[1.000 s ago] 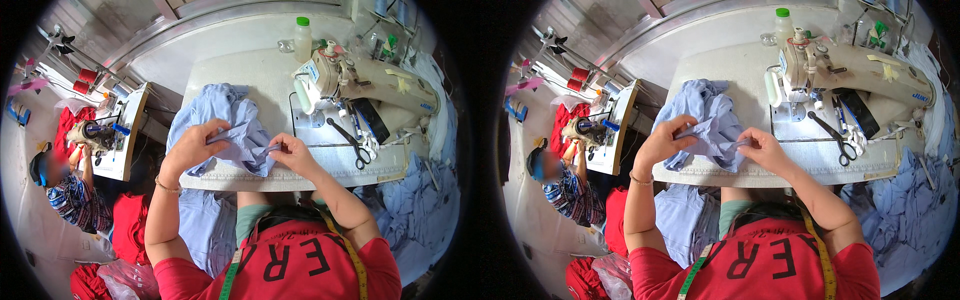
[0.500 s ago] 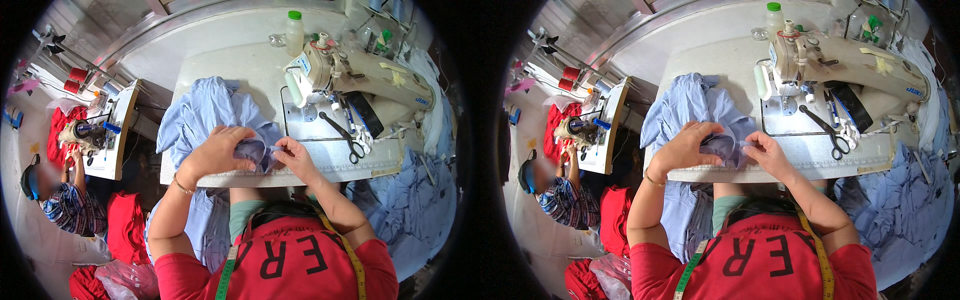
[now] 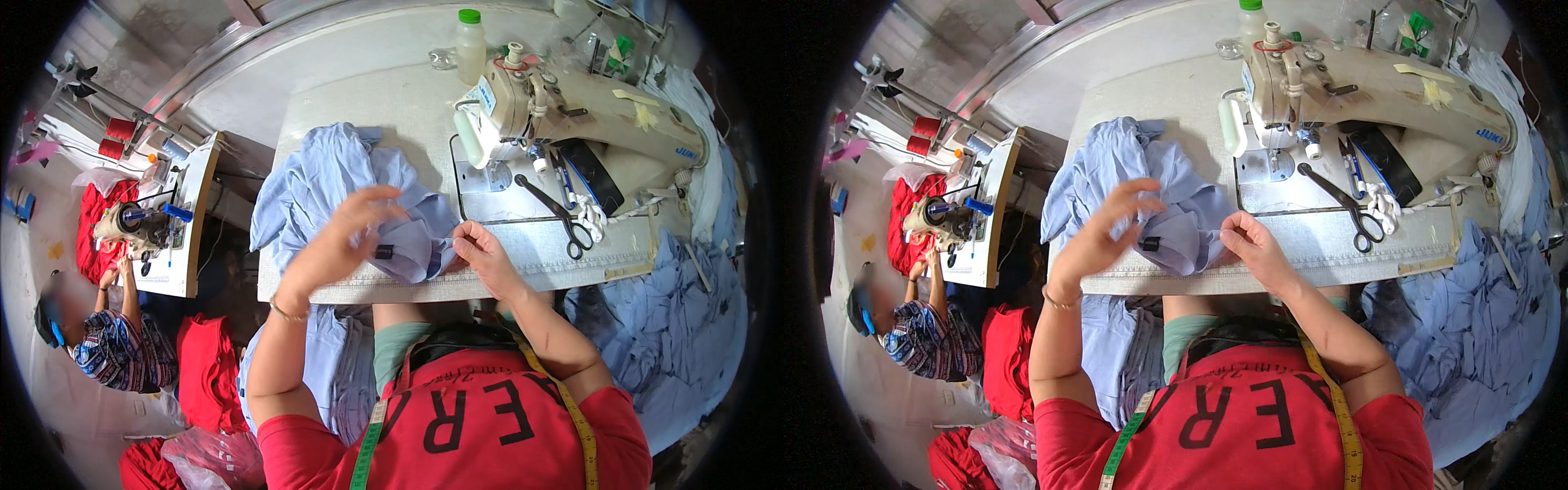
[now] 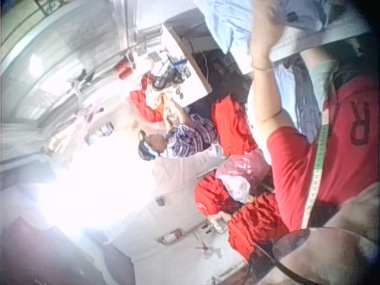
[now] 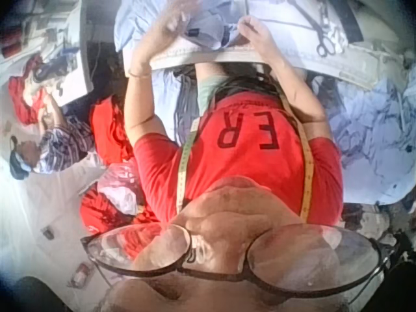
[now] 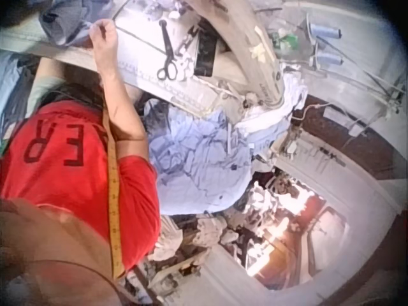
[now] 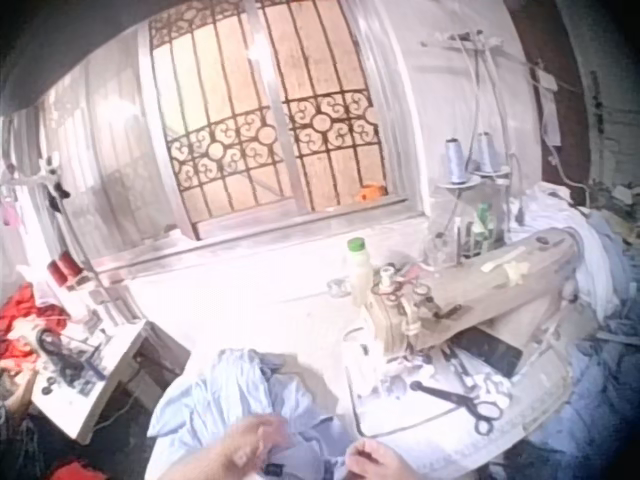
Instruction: The person sews a blue shirt using a sewing machine, then uses snips to trim thread and finally folds the shirt.
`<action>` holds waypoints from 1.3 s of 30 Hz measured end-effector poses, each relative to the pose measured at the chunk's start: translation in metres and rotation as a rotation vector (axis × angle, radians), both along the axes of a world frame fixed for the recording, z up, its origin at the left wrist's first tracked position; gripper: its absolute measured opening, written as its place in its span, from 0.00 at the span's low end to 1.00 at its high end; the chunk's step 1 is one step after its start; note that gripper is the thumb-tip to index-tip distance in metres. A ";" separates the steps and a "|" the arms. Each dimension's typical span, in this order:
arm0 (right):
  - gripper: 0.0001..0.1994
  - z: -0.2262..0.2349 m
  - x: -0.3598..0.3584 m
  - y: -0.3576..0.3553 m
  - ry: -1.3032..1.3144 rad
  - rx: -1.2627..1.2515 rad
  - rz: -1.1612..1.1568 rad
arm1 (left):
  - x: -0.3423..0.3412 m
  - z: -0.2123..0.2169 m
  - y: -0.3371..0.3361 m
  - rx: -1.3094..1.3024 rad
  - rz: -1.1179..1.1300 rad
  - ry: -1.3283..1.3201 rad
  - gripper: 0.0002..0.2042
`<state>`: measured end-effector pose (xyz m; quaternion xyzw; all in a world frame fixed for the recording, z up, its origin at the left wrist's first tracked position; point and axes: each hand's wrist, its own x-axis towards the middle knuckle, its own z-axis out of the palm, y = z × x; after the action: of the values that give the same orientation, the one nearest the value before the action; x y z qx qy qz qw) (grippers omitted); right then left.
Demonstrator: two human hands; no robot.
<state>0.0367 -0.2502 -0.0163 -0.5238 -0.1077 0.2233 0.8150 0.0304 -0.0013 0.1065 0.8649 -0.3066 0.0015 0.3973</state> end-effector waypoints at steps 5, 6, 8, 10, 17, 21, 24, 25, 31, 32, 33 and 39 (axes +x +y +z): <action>0.03 0.002 -0.002 -0.001 -0.025 -0.007 -0.038 | -0.019 -0.015 -0.038 0.579 -0.073 -0.382 0.17; 0.03 0.000 -0.002 -0.004 -0.052 -0.020 -0.046 | -0.015 -0.013 -0.034 0.569 -0.046 -0.354 0.15; 0.04 0.000 -0.002 -0.003 -0.011 0.001 -0.042 | -0.003 -0.005 -0.010 0.563 0.014 -0.294 0.10; 0.05 0.001 -0.002 -0.003 0.001 0.004 -0.026 | 0.004 0.007 0.007 0.139 0.049 -0.173 0.09; 0.14 0.021 -0.008 -0.002 -0.037 -0.037 0.134 | 0.003 0.018 0.027 -0.363 0.253 0.321 0.05; 0.16 0.023 -0.013 0.000 -0.148 -0.117 0.299 | 0.002 0.027 0.012 -0.168 0.364 0.058 0.07; 0.14 0.031 -0.018 0.011 -0.370 -0.310 0.353 | -0.005 0.044 0.009 -0.150 0.477 0.036 0.07; 0.13 0.029 -0.014 0.017 -0.699 -0.435 0.320 | -0.006 0.048 0.012 -0.156 0.520 0.049 0.07; 0.12 0.046 -0.006 0.113 -0.687 0.014 0.233 | 0.016 0.070 0.083 0.013 0.831 -0.504 0.09; 0.12 0.067 -0.009 0.125 -0.407 0.088 0.418 | 0.022 0.089 0.095 0.145 0.841 -0.701 0.10; 0.11 0.087 -0.013 0.134 -0.263 0.245 0.494 | 0.027 0.113 0.096 0.158 0.871 -0.767 0.10; 0.14 0.124 -0.018 0.120 0.123 0.849 0.474 | 0.093 0.147 0.024 0.301 0.680 -0.981 0.10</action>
<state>0.0187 -0.1300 0.1078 -0.0920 -0.2569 0.3695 0.8883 0.1230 0.0224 0.2540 0.8595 -0.1576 0.4824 0.0609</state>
